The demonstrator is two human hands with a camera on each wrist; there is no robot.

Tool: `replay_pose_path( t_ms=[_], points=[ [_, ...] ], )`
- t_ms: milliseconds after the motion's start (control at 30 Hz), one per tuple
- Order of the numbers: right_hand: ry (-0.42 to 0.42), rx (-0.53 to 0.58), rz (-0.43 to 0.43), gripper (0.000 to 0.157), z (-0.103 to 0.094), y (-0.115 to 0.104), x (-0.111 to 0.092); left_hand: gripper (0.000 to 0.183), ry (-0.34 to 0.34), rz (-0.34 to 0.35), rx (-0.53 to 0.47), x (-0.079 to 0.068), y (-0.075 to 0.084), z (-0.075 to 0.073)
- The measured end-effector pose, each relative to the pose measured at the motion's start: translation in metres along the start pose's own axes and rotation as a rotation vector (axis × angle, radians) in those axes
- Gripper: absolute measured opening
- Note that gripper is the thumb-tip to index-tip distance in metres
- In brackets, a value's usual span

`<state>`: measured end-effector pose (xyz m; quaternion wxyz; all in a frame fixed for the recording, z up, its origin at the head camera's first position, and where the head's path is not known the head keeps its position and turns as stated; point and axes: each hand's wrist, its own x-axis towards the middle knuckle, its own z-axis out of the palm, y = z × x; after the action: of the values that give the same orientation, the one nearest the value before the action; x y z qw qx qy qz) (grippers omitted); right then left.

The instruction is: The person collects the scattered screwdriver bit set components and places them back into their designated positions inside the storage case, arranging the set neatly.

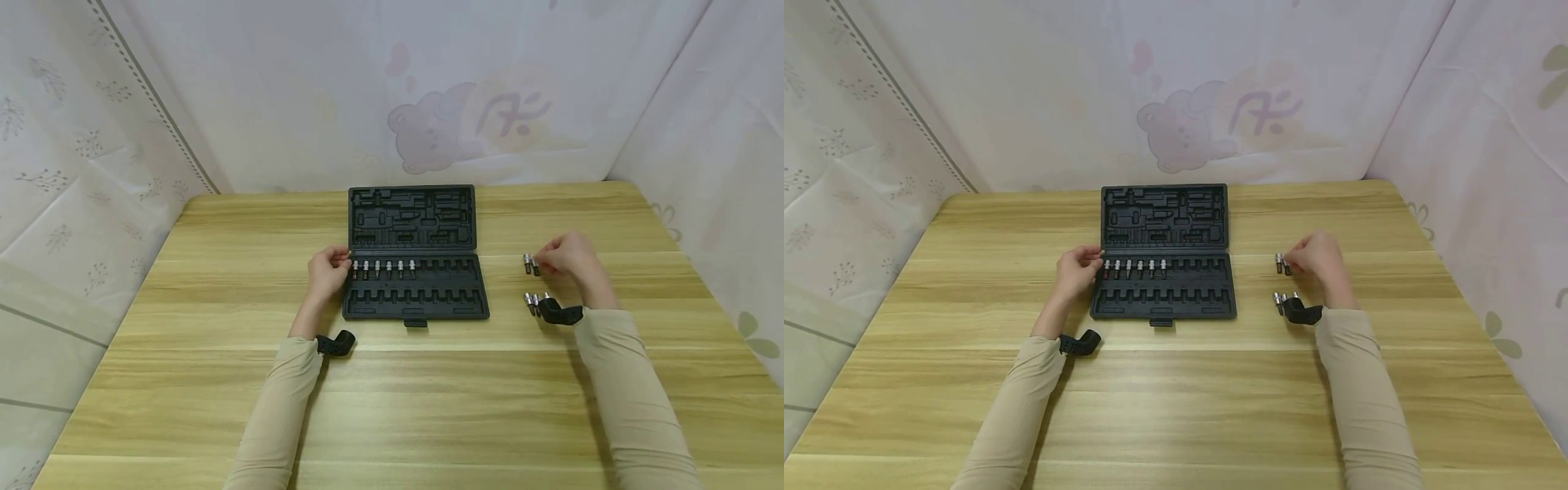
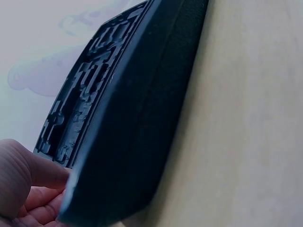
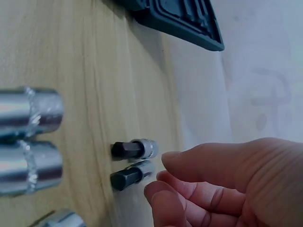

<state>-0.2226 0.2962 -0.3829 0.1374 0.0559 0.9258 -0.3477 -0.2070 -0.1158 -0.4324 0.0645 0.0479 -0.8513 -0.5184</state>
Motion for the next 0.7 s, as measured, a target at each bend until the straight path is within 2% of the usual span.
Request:
replay_pose_path(
  t_ms=[433,700],
  points=[
    [-0.028,0.058,0.12,0.023,0.0024,0.0053,0.0045,0.023,-0.007,-0.013,-0.009,0.0005,-0.0022,-0.0005],
    [-0.047,0.037,0.163,0.023,0.002,0.007,0.0084,0.023,-0.012,-0.012,-0.007,0.0003,-0.0019,-0.0004]
  ],
)
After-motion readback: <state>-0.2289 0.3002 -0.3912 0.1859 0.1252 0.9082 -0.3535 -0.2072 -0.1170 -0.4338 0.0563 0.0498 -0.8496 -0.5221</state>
